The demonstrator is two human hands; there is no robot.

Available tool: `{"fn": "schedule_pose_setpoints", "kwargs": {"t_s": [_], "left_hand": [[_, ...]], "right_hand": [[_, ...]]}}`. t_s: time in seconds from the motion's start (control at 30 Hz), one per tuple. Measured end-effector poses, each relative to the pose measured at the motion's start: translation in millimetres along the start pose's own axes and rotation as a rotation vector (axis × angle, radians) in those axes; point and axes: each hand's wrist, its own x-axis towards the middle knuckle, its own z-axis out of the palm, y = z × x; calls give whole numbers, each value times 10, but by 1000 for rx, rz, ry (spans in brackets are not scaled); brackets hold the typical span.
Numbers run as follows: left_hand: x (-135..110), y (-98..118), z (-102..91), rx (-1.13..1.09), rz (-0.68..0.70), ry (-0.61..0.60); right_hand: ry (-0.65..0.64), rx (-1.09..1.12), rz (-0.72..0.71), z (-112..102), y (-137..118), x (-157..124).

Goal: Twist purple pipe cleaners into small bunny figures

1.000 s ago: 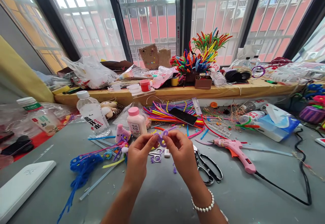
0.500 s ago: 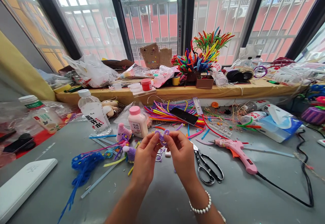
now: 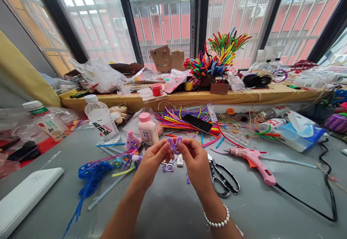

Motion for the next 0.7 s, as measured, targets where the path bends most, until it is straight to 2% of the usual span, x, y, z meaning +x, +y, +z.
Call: {"fn": "schedule_pose_setpoints", "kwargs": {"t_s": [0.13, 0.3, 0.4, 0.6, 0.7], "left_hand": [[-15, 77, -86, 174, 24, -161], [-58, 144, -124, 191, -30, -296], [-64, 157, -133, 219, -25, -294], [-58, 190, -149, 411, 113, -174], [-67, 194, -137, 431, 148, -182]], "right_hand": [[2, -11, -2, -2, -26, -6], [-46, 1, -4, 4, -61, -20], [-80, -6, -5, -8, -75, -18], [-95, -33, -21, -29, -98, 5], [-106, -50, -23, -36, -100, 9]]}}
